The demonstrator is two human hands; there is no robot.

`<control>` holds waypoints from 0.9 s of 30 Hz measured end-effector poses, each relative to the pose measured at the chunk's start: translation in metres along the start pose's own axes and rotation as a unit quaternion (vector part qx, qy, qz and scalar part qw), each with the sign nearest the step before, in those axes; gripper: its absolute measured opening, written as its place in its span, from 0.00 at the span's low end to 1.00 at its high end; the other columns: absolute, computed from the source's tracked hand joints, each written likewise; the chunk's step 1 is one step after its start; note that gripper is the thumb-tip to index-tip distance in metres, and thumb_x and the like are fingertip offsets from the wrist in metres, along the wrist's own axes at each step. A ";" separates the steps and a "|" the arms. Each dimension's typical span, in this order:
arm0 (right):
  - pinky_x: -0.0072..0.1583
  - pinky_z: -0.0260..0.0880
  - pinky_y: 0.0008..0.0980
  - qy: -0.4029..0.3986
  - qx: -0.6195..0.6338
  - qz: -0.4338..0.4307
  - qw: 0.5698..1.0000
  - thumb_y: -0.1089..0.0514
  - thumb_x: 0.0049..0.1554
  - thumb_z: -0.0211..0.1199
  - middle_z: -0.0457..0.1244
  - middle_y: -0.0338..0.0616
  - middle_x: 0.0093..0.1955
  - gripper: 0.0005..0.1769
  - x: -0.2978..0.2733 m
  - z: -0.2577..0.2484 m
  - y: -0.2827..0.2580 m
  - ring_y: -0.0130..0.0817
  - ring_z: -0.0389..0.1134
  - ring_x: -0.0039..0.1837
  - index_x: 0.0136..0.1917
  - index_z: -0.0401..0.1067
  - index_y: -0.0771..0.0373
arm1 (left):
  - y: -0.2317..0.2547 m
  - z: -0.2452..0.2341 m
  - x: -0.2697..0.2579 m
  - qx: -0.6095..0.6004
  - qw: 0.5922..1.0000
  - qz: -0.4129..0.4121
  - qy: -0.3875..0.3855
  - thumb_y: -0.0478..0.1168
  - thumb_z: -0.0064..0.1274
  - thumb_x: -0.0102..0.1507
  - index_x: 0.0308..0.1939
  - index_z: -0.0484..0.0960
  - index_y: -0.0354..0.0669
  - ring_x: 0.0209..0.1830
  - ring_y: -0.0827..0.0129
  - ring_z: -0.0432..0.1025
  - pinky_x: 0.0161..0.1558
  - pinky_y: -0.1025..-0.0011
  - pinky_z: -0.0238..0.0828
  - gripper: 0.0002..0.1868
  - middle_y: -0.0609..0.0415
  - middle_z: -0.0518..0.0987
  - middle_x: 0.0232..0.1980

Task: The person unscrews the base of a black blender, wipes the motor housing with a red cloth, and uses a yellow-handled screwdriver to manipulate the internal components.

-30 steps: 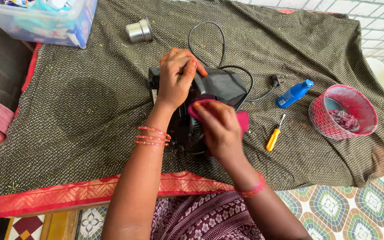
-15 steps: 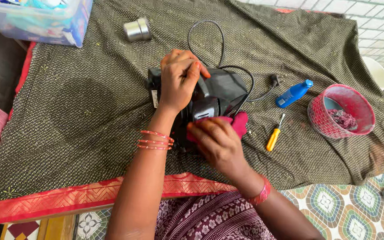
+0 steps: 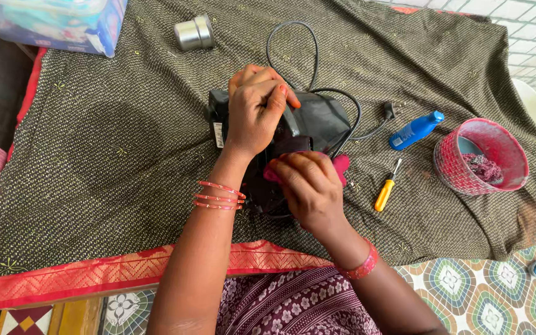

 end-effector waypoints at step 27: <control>0.62 0.69 0.40 0.075 0.093 0.106 0.987 0.68 0.55 0.61 0.66 0.43 0.56 0.10 -0.080 0.003 0.025 0.42 0.68 0.59 0.51 0.74 0.61 | -0.003 0.001 0.001 0.006 1.000 0.004 0.002 0.47 0.45 0.71 0.27 0.85 0.50 0.44 0.66 0.68 0.58 0.62 0.57 0.21 0.63 0.77 0.31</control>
Point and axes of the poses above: each hand's wrist, its own x-axis towards the middle knuckle, its own z-axis out of the palm, y = z × x, the point moved 5 cm from there along x, towards the middle knuckle
